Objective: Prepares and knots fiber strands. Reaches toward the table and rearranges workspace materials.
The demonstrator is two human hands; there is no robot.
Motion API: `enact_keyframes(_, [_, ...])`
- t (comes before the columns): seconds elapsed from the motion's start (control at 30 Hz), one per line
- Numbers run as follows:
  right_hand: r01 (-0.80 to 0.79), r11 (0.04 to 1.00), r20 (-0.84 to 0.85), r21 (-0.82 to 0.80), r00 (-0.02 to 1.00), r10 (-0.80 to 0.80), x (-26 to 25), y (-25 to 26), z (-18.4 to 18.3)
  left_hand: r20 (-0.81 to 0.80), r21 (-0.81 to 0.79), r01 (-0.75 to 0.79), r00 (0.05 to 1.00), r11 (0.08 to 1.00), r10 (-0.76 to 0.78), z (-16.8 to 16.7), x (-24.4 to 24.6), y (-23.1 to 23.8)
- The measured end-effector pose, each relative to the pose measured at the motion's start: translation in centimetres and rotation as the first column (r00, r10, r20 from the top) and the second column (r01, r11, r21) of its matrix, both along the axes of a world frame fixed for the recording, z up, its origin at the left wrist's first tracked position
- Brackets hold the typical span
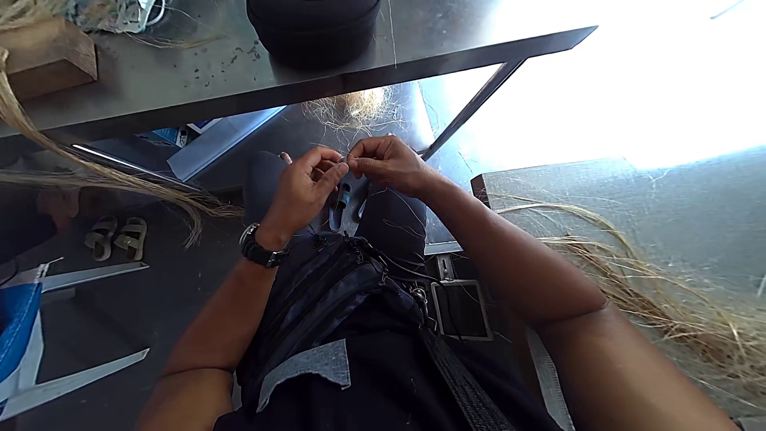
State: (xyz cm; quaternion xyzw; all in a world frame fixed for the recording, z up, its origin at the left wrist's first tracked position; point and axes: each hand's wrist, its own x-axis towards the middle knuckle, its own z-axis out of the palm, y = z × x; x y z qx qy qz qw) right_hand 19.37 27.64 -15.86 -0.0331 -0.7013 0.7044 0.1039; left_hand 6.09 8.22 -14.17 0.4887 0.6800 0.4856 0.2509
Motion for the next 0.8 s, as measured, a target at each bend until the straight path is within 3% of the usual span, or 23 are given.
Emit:
enact_keyframes(0.17, [0.007,0.999,-0.035,-0.046,0.999,-0.009,0.0,-0.1,-0.2,0.176,0.164,-0.07,0.984,0.984,0.04,-0.3,-0.5,2.3])
enact_keyframes(0.3, [0.121,0.986,0.053,-0.111,0.992,-0.116,-0.1,0.0,-0.2,0.196,0.187,-0.085,0.98,0.979,0.047,-0.3,-1.3,1.7])
enact_keyframes(0.43, [0.255,0.956,0.146,-0.142,0.961,-0.235,-0.1,-0.1,0.0,0.1,0.16,-0.09,0.992,0.983,0.074,-0.2,-1.6,1.5])
enact_keyframes(0.67, [0.145,0.985,0.089,-0.095,0.987,-0.136,-0.2,-1.5,0.1,-0.063,0.09,-0.097,0.993,0.991,0.103,-0.3,-0.7,2.0])
enact_keyframes(0.8, [0.189,0.979,0.087,-0.079,0.979,-0.182,-0.3,-2.2,0.0,-0.128,0.068,-0.065,0.989,0.996,0.073,-0.3,-0.4,2.1])
